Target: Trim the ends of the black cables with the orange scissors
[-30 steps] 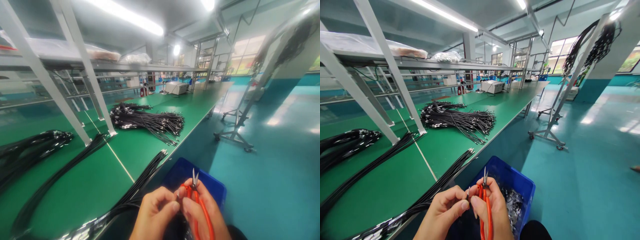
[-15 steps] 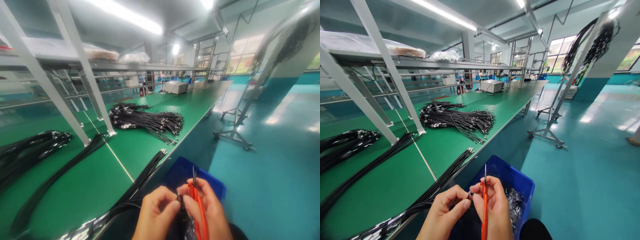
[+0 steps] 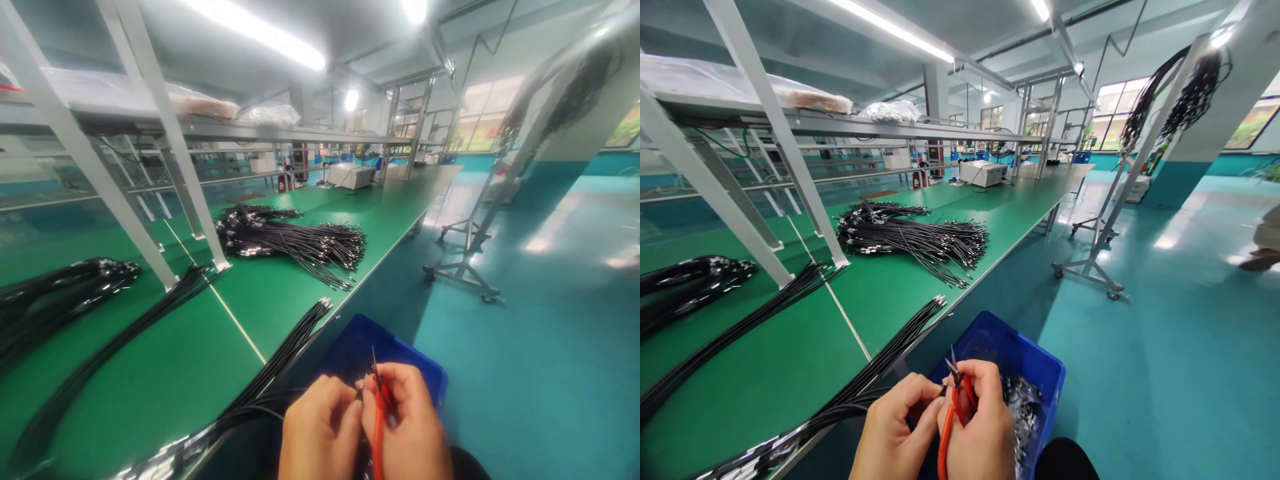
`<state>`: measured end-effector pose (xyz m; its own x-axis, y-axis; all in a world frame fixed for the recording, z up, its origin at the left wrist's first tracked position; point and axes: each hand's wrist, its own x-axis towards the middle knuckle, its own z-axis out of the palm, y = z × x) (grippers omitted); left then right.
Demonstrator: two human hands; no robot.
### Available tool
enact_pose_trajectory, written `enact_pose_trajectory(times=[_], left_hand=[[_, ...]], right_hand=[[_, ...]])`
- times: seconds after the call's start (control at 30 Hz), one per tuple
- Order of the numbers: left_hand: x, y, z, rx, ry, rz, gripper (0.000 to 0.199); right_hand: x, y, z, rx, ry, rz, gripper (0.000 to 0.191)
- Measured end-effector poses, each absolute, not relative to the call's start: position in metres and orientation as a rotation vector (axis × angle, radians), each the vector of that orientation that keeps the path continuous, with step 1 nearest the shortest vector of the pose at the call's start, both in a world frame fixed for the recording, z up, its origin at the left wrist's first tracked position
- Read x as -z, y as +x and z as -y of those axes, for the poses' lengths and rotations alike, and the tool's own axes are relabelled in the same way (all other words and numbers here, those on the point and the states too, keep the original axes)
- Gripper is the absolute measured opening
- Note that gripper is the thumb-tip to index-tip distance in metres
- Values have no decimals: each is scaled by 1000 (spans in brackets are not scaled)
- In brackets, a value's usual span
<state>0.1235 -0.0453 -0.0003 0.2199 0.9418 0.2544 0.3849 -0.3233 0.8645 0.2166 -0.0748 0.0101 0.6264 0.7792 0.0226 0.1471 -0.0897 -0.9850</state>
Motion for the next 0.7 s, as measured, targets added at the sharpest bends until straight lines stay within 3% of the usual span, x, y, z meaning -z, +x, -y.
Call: enact_pose_trajectory(times=[0.17,0.23,0.43,0.57,0.7], left_hand=[[-3,112,37,-968,1667,-1100,17],[-6,105,31,-916,1548,-1022,16],[-16,96,23,-854,1264,-862,17],[-18,96,24,-865,1158,-773,15],[-16,95,25,-864,1149,-785,13]], right_hand=[[-15,224,85,-534,-1670,959,17],[-16,235,86,-734,-1566,990,22],[0,275,74,-1776,-1004,1072,44],[15,277,70,-1916,-933,1032,53],[5,270,73,-1964,-1008,947,49]])
